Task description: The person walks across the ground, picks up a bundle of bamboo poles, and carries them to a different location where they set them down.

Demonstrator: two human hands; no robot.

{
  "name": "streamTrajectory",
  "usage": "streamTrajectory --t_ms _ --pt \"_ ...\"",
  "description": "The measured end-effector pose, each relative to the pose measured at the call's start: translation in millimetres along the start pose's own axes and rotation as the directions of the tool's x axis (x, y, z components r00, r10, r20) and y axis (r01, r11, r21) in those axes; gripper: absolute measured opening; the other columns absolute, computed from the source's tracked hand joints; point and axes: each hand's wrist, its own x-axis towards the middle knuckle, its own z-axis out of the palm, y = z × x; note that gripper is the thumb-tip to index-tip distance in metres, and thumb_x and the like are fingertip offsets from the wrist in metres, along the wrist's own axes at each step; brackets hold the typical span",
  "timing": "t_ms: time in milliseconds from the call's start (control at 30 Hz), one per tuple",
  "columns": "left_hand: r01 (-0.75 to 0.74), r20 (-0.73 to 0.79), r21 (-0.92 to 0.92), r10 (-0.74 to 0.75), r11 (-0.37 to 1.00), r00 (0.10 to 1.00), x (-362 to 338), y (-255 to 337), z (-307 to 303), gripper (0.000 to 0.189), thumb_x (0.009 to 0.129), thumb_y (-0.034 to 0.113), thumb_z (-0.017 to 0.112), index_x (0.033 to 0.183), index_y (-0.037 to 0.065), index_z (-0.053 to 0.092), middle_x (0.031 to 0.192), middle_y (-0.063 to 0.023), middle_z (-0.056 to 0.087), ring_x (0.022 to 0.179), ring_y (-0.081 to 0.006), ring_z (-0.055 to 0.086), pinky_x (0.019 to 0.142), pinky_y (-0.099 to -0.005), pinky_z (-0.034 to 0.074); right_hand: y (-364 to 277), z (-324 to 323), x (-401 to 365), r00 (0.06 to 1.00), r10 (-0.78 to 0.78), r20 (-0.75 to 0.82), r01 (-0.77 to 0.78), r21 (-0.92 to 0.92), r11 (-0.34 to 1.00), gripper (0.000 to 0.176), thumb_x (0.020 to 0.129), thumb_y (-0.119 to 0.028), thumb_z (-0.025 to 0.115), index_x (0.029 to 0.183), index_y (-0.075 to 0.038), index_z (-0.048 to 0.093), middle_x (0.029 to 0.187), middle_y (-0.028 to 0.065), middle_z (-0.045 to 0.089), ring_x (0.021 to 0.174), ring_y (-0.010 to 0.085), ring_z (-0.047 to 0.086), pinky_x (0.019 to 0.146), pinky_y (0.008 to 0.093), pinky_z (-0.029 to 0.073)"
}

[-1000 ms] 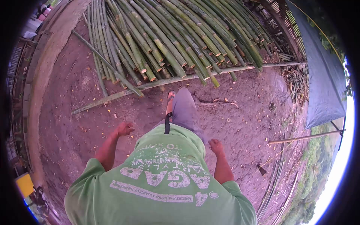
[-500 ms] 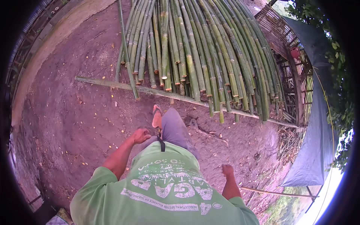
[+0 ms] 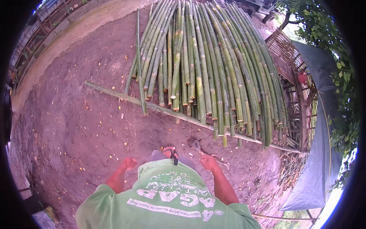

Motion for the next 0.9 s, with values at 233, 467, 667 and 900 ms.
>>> streamTrajectory --t_ms 233,467,667,900 --pt "-0.063 0.004 -0.242 0.065 0.968 0.998 11 62 1 0.038 0.073 0.031 0.069 0.096 0.001 0.064 0.078 -0.0141 0.067 0.071 -0.0198 0.064 0.067 -0.0341 0.05 79 7 -43 0.967 0.25 -0.055 -0.255 -0.132 0.958 0.038 0.079 -0.032 0.063 0.106 -0.005 0.063 0.096 0.0143 0.066 0.086 0.0255 0.063 0.076 0.0355 0.05" --pt "-0.016 -0.095 -0.109 0.006 0.994 0.995 -9 57 -16 0.04 0.074 0.032 0.07 0.098 0.001 0.063 0.077 -0.0144 0.067 0.073 -0.0213 0.064 0.068 -0.0354 0.05 207 60 -81 0.898 0.44 -0.02 -0.412 0.321 0.853 0.024 0.082 -0.029 0.06 0.091 -0.007 0.065 0.082 0.0066 0.064 0.069 0.0208 0.062 0.058 0.0342 0.05" --pt "-0.025 -0.154 -0.242 -0.013 0.97 0.988 -16 77 -9 0.03 0.078 0.026 0.064 0.095 0.002 0.063 0.074 -0.0132 0.065 0.067 -0.0203 0.063 0.064 -0.0354 0.05 178 49 -155 0.858 0.457 0.235 -0.512 0.305 0.803 0.041 0.083 -0.033 0.06 0.108 -0.001 0.062 0.094 0.0116 0.066 0.076 0.0238 0.065 0.062 0.0379 0.054" --pt "-0.01 -0.206 -0.189 -0.03 0.982 0.978 -11 43 -19 0.02 0.082 0.021 0.056 0.088 0.002 0.061 0.068 -0.0115 0.063 0.06 -0.0211 0.06 0.057 -0.036 0.048 237 39 -138 0.934 0.258 0.245 -0.206 -0.219 0.954 0.032 0.082 -0.028 0.059 0.107 -0.008 0.063 0.097 0.0117 0.066 0.081 0.025 0.064 0.068 0.0373 0.052"
